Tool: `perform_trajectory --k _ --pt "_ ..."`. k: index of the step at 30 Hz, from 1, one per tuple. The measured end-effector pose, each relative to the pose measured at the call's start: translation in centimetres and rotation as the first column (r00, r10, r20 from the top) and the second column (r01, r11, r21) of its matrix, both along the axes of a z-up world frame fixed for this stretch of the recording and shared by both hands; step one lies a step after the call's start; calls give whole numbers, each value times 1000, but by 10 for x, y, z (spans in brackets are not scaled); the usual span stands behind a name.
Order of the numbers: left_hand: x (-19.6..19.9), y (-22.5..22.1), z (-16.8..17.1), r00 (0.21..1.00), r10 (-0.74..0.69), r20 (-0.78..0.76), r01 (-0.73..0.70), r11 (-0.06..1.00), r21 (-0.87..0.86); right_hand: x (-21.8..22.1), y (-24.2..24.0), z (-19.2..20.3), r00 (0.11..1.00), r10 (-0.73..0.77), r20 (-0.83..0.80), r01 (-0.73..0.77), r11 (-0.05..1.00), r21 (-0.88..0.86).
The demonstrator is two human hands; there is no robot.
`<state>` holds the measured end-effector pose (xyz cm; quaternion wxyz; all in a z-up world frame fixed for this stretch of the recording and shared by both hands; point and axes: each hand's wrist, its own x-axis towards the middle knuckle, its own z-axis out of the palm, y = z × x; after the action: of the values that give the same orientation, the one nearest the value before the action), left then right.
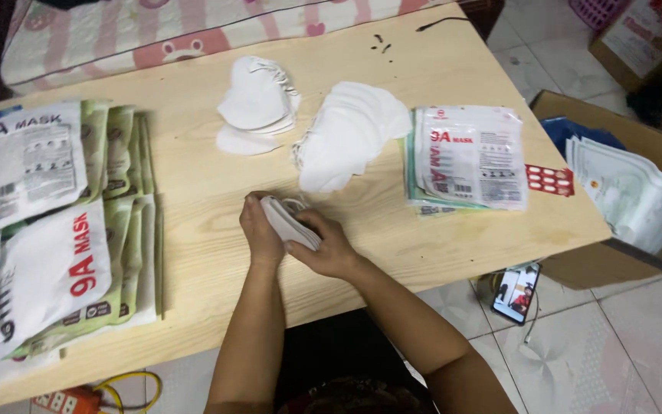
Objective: Packaging individual face masks into plastic bags
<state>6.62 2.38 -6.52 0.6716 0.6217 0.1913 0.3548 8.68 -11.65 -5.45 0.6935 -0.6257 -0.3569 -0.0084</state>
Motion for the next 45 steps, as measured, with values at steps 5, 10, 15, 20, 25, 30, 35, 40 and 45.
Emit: perform_trajectory --k 5,10,15,20,25,30,35,40,45 --pt "8 19 -26 999 -48 -14 42 956 -291 18 -10 -39 948 310 -68 -289 932 219" --pt "-5 4 30 993 -58 -98 7 890 -456 20 -22 -27 907 363 -213 -318 923 217" --pt "-19 -15 91 983 -154 -95 68 802 -593 16 -21 -14 922 309 -231 -266 943 201" --pt "-25 -25 109 979 -195 -68 101 739 -666 18 -20 -28 925 283 -254 -248 955 161" --pt "-4 -2 59 970 -237 -57 134 716 -685 9 -19 10 957 210 -201 -183 972 145" --pt "-6 -3 59 965 -257 -52 157 724 -672 14 -21 -6 954 263 -144 -241 959 152" --pt "-2 2 41 962 -262 -71 152 737 -659 15 -19 -12 958 274 -85 -257 951 175" --pt "-9 -6 65 957 -280 -78 164 743 -649 11 -17 -10 957 269 -112 -244 950 195" --pt "-9 -9 70 957 -277 -87 151 729 -668 5 -15 -2 986 164 -13 -160 974 159"
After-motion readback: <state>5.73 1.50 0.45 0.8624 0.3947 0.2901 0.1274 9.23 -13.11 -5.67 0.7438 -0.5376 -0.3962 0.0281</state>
